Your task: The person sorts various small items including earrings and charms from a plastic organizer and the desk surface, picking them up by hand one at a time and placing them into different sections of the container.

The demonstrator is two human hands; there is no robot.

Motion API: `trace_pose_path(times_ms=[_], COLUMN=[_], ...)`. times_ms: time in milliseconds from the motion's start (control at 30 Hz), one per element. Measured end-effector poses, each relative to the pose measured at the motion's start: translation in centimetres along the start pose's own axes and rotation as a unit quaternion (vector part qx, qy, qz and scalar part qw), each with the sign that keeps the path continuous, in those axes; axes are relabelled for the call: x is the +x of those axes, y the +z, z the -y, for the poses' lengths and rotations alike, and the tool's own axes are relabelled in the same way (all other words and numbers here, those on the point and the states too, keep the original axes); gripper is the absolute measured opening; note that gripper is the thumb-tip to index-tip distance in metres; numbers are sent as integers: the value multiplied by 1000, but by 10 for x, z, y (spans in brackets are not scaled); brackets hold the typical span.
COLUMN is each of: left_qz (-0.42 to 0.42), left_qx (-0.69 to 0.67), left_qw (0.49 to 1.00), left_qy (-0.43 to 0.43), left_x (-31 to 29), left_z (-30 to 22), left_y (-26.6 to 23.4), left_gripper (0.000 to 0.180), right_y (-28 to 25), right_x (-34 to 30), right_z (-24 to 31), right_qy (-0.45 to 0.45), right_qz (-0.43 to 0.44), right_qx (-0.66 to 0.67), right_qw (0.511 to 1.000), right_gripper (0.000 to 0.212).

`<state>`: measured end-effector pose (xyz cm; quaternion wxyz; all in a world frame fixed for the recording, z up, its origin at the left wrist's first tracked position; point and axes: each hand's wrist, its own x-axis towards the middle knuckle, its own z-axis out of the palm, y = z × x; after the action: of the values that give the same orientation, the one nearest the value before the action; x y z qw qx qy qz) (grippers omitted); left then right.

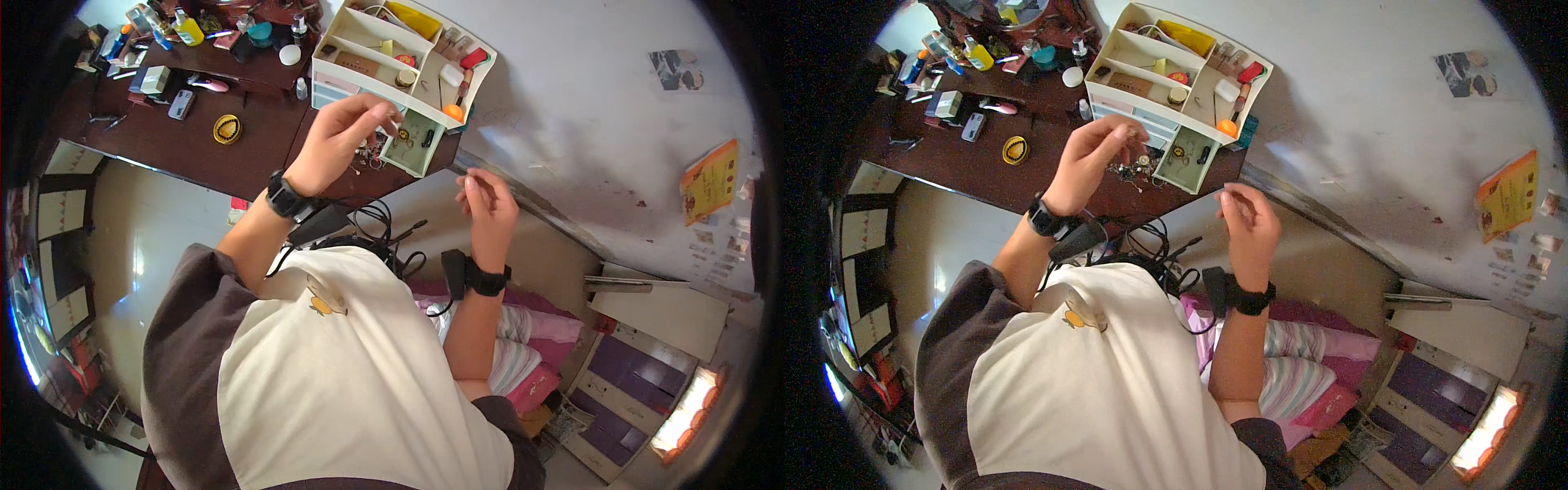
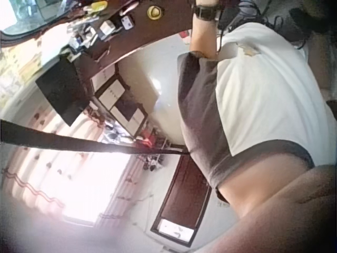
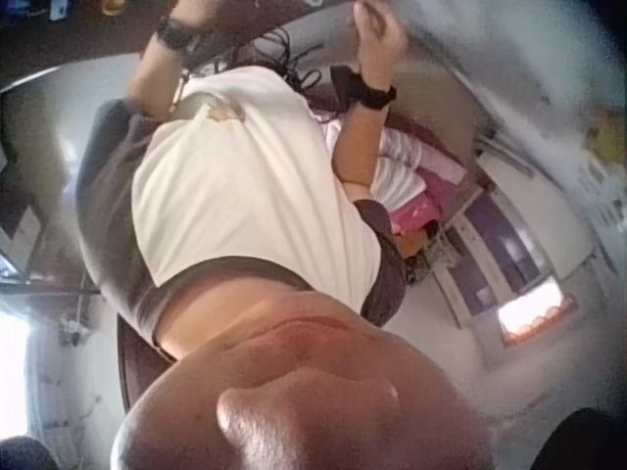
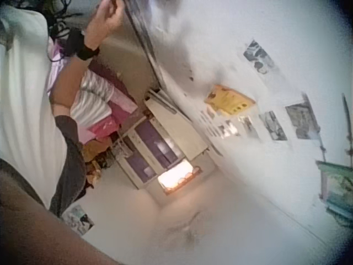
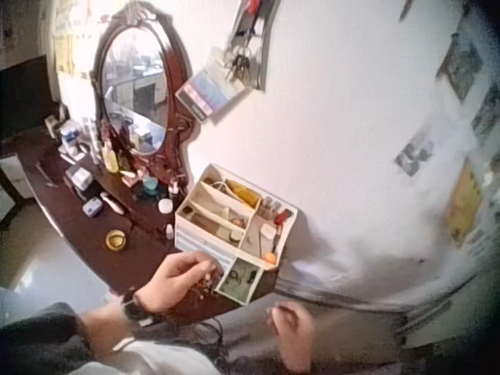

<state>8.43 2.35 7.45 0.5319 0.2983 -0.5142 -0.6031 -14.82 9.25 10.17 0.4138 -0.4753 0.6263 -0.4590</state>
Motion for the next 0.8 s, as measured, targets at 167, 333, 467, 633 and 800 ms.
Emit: trace_pose_path(times_ms=[167,333,467,633,800], left_qz=[55,52,96,133,139], left_qx=[-56,-259,-306,-345,-371], left_qw=[994,948,929,910,901], left_qy=[-76,-178,-183,-190,-180], left_x=[2,-11,-19,-27,-35], left_z=[-27,-46,-60,-72,-70], left_y=[31,51,53,56,54], left_gripper=[30,32,32,31,30], right_y=[19,31,40,44,45], right_x=[-1,-17,-27,-32,-40], right_z=[12,32,39,33,40], right_qy=[-51,-58,-58,-27,-11], right_qz=[36,53,50,89,70], right_qx=[89,158,190,217,296], right_qw=[994,984,979,972,952], right_gripper=[19,19,21,23,20])
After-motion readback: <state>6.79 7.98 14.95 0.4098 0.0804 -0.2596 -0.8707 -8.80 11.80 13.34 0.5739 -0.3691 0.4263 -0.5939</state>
